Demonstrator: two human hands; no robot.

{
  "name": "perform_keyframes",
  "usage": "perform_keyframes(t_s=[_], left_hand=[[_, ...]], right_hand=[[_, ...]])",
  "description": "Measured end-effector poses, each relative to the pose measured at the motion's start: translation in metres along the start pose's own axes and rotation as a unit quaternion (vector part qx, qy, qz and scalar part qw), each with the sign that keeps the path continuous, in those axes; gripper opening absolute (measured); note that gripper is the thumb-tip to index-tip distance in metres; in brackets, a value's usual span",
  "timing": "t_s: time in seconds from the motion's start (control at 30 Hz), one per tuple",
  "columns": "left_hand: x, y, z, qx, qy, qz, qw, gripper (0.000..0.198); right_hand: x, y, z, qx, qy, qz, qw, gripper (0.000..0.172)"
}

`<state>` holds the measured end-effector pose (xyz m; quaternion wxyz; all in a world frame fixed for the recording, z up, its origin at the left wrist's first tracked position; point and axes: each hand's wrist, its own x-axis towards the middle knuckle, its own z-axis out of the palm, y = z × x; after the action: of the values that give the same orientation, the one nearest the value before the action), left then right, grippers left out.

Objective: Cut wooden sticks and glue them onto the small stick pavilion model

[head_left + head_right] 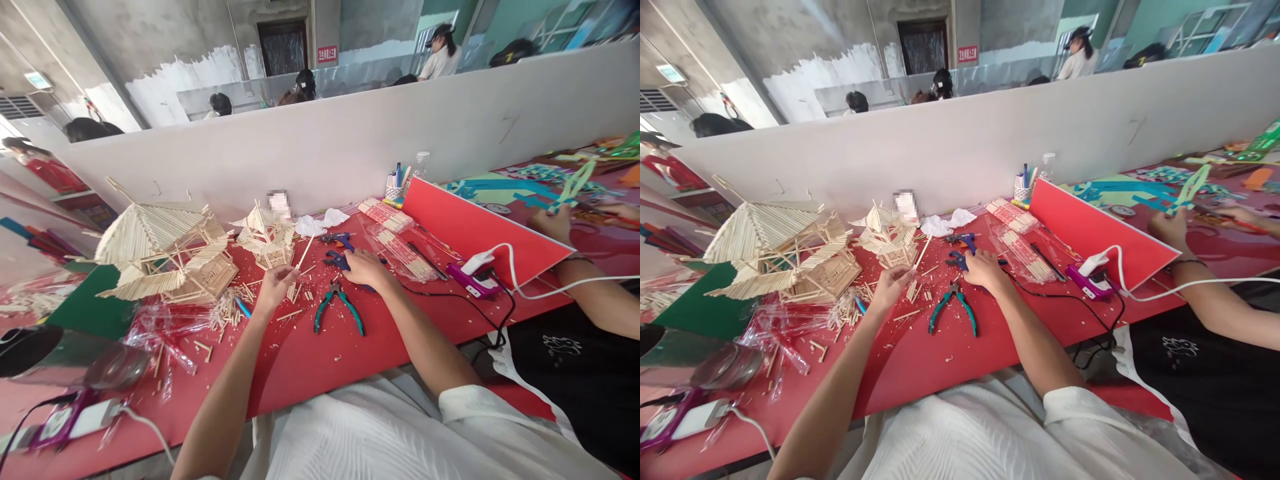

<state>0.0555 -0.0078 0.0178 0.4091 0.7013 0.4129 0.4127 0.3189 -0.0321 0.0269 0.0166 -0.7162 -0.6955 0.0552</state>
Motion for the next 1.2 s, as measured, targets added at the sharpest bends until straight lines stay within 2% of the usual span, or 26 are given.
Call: perform_keyframes(t_s=[0.13,0.27,0.37,0.6,0.9,1.2], left_hand=[[-0.001,0.0,-0.001,0.003,0.007,0.007,1.0,0.03],[0.0,0.0,-0.001,-0.005,0.025,0.006,1.0,0.03],[0.001,-0.001,-0.001,-0.012,0.039,0.012,0.999,0.028],[0.002,-0.004,-0.003,-0.024,0.06,0.022,0.998,0.03],[0.002,0.0,-0.002,-0.013,0.074,0.024,0.997,0.033],[0.001,0.002,-0.002,-0.012,0.087,0.016,0.996,0.033]], right_hand=[[-0.002,0.012,-0.007,0.023,0.063,-0.039,0.997,0.046],[0.0,0.018,-0.009,0.102,0.115,-0.147,0.977,0.045],[0.0,0.013,-0.006,0.159,0.105,-0.217,0.957,0.043],[-0.004,-0.002,-0.004,0.22,0.071,-0.304,0.924,0.042],[-0.009,-0.011,-0.011,0.235,0.006,-0.302,0.924,0.047],[-0.01,-0.018,-0.009,0.245,0.023,-0.288,0.925,0.048]])
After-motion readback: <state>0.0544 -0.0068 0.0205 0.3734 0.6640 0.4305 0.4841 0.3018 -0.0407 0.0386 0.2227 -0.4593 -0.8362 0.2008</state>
